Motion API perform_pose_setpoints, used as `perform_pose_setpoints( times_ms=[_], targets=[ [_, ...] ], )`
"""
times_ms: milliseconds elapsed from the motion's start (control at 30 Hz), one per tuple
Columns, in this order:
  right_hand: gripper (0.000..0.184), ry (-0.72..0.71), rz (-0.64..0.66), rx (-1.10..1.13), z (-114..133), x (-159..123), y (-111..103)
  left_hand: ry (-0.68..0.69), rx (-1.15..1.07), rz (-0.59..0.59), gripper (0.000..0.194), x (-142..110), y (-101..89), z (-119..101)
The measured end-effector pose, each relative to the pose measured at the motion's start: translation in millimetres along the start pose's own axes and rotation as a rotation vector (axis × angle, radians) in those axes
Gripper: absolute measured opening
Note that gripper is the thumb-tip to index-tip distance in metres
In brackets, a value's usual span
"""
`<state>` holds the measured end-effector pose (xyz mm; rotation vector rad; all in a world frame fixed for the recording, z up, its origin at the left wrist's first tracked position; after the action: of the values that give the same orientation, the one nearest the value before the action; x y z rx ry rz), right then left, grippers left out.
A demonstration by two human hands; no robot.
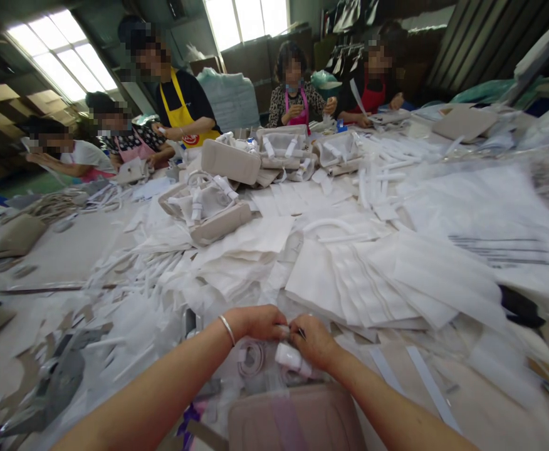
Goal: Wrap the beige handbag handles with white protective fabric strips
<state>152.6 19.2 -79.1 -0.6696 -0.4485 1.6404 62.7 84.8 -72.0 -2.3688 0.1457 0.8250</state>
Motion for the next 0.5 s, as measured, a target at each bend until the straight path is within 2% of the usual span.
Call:
perform_pose_setpoints(
  times_ms=[133, 233, 300, 400, 500],
  targets=[
    [0.014, 0.001, 0.019, 0.021, 1, -2, -4, -0.027, 0.076, -0.096, 0.027, -2, -2.8, -8],
    [0.03, 0.043, -0.009, 0.083, -5, -2, -12, -0.062, 0.06, -0.136, 0.027, -5, -2.7, -8],
    [0.037, 0.128, -0.034, 0.083, -15, 0, -16, -0.074, 0.067, -0.152, 0.027, -6, -2.3, -7],
    [0.022, 0.228, -0.014, 0.101, -24, 6, -14, -0.089, 0.092, -0.149, 0.029, -6, -1.5, -6],
    [0.02, 0.124, -0.042, 0.061, -13, 12, -17, -0.123, 0.097, -0.136, 0.032, -6, -1.7, -5]
  ],
)
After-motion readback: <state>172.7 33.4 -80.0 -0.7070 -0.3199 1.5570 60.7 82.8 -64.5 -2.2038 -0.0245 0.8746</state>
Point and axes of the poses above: each hand's wrist, its own x-axis towards the middle knuckle, its own y-axis out of the palm, z = x × y, the point moved 7 cm from there along x, towards the middle knuckle, and after that the axes turned 6 degrees about -x, right-handed, at the moved point
